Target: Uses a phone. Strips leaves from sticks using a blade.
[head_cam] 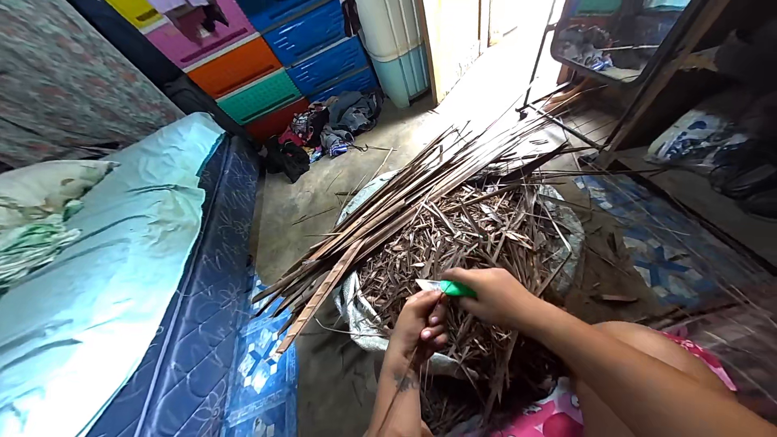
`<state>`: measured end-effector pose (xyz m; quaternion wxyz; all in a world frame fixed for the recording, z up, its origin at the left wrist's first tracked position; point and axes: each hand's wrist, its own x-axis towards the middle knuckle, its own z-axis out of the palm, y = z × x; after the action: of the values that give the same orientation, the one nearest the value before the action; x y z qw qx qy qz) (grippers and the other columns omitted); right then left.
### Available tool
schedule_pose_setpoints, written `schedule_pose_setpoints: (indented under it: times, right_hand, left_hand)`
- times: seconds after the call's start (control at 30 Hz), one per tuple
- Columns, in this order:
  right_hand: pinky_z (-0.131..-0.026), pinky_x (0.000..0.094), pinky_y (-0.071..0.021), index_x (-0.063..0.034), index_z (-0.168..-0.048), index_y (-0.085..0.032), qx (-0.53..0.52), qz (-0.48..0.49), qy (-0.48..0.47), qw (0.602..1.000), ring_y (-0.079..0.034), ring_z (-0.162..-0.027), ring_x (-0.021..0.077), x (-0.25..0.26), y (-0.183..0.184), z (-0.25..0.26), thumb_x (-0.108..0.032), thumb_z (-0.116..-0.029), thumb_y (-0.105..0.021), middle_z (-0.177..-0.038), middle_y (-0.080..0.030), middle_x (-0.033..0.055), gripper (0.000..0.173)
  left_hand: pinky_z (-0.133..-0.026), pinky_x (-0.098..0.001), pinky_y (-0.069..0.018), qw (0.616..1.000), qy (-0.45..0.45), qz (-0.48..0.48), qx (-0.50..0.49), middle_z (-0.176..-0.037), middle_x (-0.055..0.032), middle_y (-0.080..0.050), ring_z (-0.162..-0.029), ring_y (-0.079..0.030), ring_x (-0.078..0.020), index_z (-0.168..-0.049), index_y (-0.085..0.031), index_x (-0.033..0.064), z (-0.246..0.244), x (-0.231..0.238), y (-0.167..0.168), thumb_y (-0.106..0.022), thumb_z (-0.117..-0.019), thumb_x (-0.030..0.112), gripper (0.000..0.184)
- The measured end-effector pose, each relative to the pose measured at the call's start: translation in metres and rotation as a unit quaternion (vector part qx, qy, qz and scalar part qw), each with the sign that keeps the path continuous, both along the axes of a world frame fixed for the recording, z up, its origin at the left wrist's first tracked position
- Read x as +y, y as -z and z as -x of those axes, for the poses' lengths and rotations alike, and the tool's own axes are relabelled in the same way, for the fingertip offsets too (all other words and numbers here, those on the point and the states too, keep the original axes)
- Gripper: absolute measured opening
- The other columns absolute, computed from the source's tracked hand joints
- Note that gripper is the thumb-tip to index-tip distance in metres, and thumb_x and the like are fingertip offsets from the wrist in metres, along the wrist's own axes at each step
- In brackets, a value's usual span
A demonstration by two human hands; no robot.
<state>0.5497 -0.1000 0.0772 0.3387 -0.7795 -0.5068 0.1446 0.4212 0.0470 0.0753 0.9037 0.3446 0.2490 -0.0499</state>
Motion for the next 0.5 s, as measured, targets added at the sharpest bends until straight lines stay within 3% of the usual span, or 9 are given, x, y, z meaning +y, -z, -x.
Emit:
schedule_pose_setpoints:
  times: [0.07,0.1,0.2,0.27,0.37,0.5]
  right_hand:
    - [-0.069,0.0591,-0.0577,-0.0062,-0.118,-0.072,-0.056,-0.027,0.009,0.998,-0.074,-0.082,0.0363,-0.002,0.005,0.002,-0.008,-0.09,-0.066,-0.094,-0.075,0.0162,0.028]
    - [-0.07,0.0603,-0.0574,-0.0049,-0.116,-0.072,-0.07,-0.02,0.034,0.997,-0.074,-0.084,0.0377,-0.005,0.002,-0.002,-0.008,-0.0901,-0.066,-0.095,-0.075,0.0174,0.027]
    - [-0.08,0.0668,-0.054,-0.0019,-0.122,-0.069,-0.048,0.025,0.163,0.985,-0.072,-0.094,0.044,-0.025,-0.026,-0.029,-0.016,-0.1006,-0.06,-0.103,-0.073,0.0235,0.027]
    - [-0.083,0.067,-0.0519,0.0007,-0.122,-0.068,-0.035,0.013,0.263,0.964,-0.069,-0.094,0.0447,-0.048,-0.04,-0.054,-0.026,-0.1067,-0.055,-0.101,-0.07,0.026,0.033]
    - [-0.081,0.068,-0.0486,0.0023,-0.123,-0.065,-0.037,0.002,0.374,0.927,-0.066,-0.09,0.0464,-0.094,-0.05,-0.086,-0.028,-0.1081,-0.052,-0.098,-0.067,0.0296,0.036]
    - [-0.088,0.0659,-0.046,0.0103,-0.125,-0.059,-0.012,0.069,0.46,0.885,-0.062,-0.098,0.0475,-0.185,-0.028,-0.09,-0.024,-0.1098,-0.046,-0.107,-0.063,0.0348,0.04]
  left_hand:
    - [-0.035,-0.0115,-0.037,0.999,0.034,-0.001,-0.009,-0.052,0.008,-0.048,-0.036,-0.042,0.0026,-0.088,-0.062,0.0104,-0.001,0.003,0.003,-0.031,-0.1079,0.016,0.037]
    - [-0.034,-0.0118,-0.0358,0.999,0.031,-0.007,-0.004,-0.053,0.0073,-0.049,-0.036,-0.042,0.0024,-0.096,-0.063,0.0082,-0.002,0.003,0.002,-0.031,-0.1089,0.016,0.036]
    - [-0.037,-0.015,-0.0329,0.994,-0.03,-0.105,0.019,-0.055,0.007,-0.049,-0.039,-0.037,0.0002,-0.112,-0.065,0.0049,-0.001,0.005,-0.002,-0.027,-0.112,0.02,0.041]
    - [-0.04,-0.0178,-0.0365,0.979,-0.091,-0.174,0.059,-0.059,0.0038,-0.052,-0.042,-0.041,-0.003,-0.116,-0.064,0.0019,-0.001,0.012,-0.002,-0.03,-0.1126,0.019,0.038]
    - [-0.042,-0.0192,-0.0406,0.95,-0.139,-0.259,0.105,-0.065,-0.0002,-0.056,-0.045,-0.047,-0.0057,-0.118,-0.063,-0.0012,0.004,0.023,-0.005,-0.037,-0.1121,0.016,0.031]
    - [-0.047,-0.0203,-0.0447,0.906,-0.139,-0.378,0.126,-0.07,-0.0017,-0.058,-0.051,-0.052,-0.0068,-0.12,-0.063,-0.0009,0.012,0.035,-0.013,-0.042,-0.1112,0.015,0.028]
